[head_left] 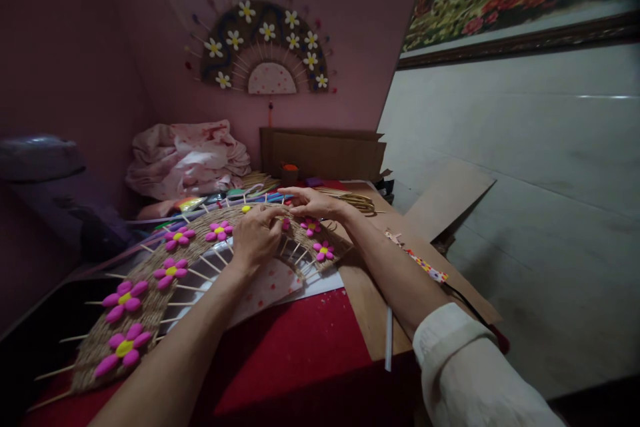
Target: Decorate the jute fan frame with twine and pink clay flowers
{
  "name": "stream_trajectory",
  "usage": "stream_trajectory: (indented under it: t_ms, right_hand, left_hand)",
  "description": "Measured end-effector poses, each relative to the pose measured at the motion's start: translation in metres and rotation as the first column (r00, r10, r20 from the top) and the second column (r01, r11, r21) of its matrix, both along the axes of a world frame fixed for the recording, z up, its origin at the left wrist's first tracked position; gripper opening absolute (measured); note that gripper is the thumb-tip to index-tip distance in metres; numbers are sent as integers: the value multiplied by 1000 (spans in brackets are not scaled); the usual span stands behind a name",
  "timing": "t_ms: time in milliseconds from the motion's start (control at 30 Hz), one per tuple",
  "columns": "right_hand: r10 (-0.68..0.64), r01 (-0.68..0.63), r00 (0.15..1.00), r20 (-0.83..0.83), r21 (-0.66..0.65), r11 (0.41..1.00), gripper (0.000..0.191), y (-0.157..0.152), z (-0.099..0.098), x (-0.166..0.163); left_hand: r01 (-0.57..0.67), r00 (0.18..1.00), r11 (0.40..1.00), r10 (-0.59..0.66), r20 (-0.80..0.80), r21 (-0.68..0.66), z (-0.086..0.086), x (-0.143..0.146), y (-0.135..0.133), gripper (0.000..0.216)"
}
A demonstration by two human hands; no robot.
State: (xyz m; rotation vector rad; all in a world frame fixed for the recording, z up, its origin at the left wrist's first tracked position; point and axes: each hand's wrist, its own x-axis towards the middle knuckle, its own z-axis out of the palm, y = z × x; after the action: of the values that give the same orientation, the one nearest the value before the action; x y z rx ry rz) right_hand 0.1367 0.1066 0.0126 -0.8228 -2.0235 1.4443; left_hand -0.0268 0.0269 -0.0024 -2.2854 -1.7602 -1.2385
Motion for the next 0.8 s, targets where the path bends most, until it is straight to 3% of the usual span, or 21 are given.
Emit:
stream_trajectory:
  t_ms: [433,800]
  right_hand:
    - [-45,2,972,231,182,983,70,-12,10,-10]
    - [-40,-3,977,209,201,980,66,-12,9,-11]
  left_hand:
    - [-31,992,998,25,-124,-51,1,1,-2,28]
    - [-36,988,997,24,-156,-75,2,1,-1,26]
